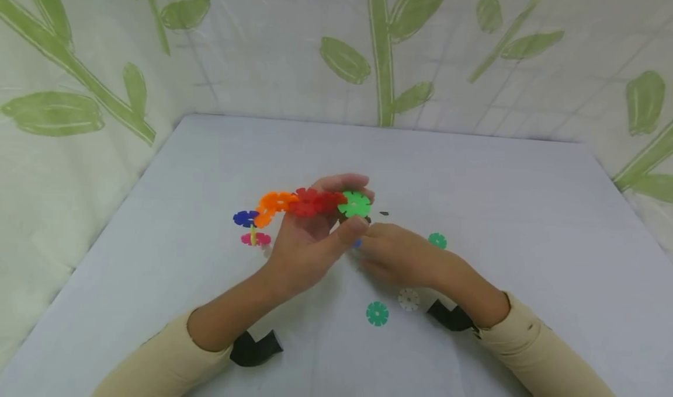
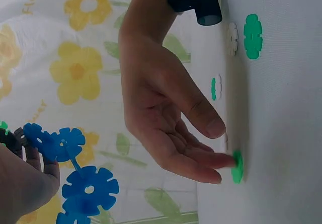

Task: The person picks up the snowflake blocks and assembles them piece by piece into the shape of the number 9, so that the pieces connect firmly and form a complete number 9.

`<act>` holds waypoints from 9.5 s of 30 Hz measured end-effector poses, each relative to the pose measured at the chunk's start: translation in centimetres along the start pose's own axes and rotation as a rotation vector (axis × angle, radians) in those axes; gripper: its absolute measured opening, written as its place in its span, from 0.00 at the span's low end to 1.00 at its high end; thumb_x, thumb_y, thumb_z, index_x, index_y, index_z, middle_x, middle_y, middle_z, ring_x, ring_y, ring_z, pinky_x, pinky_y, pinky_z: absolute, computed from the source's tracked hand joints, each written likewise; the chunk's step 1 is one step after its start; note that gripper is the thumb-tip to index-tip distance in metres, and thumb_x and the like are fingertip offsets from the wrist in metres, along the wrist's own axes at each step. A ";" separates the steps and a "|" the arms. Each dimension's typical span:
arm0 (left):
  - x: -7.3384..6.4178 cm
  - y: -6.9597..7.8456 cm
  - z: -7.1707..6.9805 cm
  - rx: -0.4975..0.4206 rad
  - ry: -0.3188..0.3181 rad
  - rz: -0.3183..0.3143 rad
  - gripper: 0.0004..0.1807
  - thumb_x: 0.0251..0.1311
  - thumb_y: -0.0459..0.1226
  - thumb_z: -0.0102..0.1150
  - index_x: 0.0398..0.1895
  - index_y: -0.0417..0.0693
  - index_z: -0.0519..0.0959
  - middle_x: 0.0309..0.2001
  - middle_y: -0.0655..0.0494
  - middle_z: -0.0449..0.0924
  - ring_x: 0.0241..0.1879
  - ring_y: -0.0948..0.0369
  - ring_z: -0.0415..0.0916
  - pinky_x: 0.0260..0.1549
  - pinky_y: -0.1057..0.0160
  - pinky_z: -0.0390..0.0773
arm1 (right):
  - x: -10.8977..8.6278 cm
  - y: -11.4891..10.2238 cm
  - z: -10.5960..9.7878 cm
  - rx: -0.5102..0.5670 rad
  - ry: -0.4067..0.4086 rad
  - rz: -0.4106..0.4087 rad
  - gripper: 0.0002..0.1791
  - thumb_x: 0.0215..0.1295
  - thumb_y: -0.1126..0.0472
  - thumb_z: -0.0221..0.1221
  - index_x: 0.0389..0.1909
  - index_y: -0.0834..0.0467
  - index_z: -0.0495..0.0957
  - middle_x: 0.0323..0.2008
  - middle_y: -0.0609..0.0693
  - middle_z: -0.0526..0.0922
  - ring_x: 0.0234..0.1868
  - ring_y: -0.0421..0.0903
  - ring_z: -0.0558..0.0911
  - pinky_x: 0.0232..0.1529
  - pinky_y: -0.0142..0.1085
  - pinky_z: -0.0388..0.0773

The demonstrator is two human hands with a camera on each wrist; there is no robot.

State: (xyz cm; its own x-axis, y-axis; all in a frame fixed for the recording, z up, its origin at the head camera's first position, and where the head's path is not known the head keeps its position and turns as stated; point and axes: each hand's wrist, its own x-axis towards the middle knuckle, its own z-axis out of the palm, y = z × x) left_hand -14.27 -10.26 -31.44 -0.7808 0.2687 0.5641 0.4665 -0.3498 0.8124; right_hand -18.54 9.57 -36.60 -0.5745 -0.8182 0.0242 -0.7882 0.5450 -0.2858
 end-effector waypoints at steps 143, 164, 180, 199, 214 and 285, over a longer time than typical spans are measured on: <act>0.7 0.3 -0.8 0.156 -0.048 -0.199 0.15 0.57 0.25 0.66 0.47 0.41 0.80 0.42 0.51 0.81 0.35 0.49 0.79 0.32 0.61 0.83 | -4.0 -1.3 -7.8 1.067 0.217 -0.200 0.08 0.73 0.75 0.52 0.48 0.65 0.74 0.28 0.55 0.78 0.22 0.51 0.76 0.24 0.40 0.79; 0.3 0.5 -0.6 0.283 -0.093 -0.278 0.16 0.57 0.31 0.69 0.49 0.47 0.82 0.40 0.57 0.82 0.31 0.54 0.78 0.30 0.60 0.81 | -3.1 -1.2 -6.5 1.278 0.145 -0.196 0.09 0.75 0.70 0.52 0.51 0.59 0.68 0.25 0.54 0.77 0.20 0.49 0.73 0.19 0.35 0.76; 0.6 -0.5 -1.2 0.028 -0.200 -0.265 0.25 0.57 0.25 0.67 0.59 0.42 0.77 0.51 0.48 0.82 0.49 0.48 0.80 0.43 0.51 0.84 | -2.8 -1.9 -6.2 1.364 0.232 -0.185 0.09 0.77 0.60 0.54 0.51 0.58 0.67 0.27 0.51 0.79 0.23 0.48 0.74 0.25 0.31 0.76; 1.3 1.2 -2.4 0.094 0.033 -0.283 0.20 0.58 0.31 0.68 0.55 0.49 0.79 0.51 0.47 0.81 0.46 0.47 0.80 0.39 0.59 0.84 | -1.1 -3.0 -1.6 0.291 -0.430 0.102 0.18 0.52 0.55 0.76 0.41 0.46 0.79 0.32 0.36 0.74 0.36 0.36 0.73 0.38 0.30 0.75; 1.3 1.4 -2.3 0.078 0.044 -0.296 0.18 0.59 0.33 0.68 0.52 0.49 0.80 0.48 0.46 0.81 0.45 0.46 0.80 0.38 0.61 0.83 | -1.9 -2.6 -3.8 0.395 -0.087 -0.004 0.10 0.67 0.58 0.66 0.30 0.48 0.74 0.20 0.37 0.71 0.21 0.33 0.68 0.24 0.28 0.69; 2.1 2.9 -3.4 0.159 0.066 -0.503 0.12 0.64 0.40 0.64 0.47 0.45 0.83 0.42 0.48 0.87 0.46 0.49 0.84 0.49 0.50 0.81 | 3.5 -3.8 1.0 -0.054 -0.137 -0.125 0.22 0.72 0.63 0.57 0.65 0.55 0.74 0.57 0.49 0.79 0.54 0.45 0.76 0.56 0.32 0.74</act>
State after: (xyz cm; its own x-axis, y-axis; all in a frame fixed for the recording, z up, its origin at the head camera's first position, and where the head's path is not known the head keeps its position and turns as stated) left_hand -15.93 -13.71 -28.46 -0.9464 0.3095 0.0923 0.0808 -0.0500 0.9955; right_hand -17.30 4.46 -36.41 -0.4386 -0.8955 -0.0759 -0.8645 0.4435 -0.2365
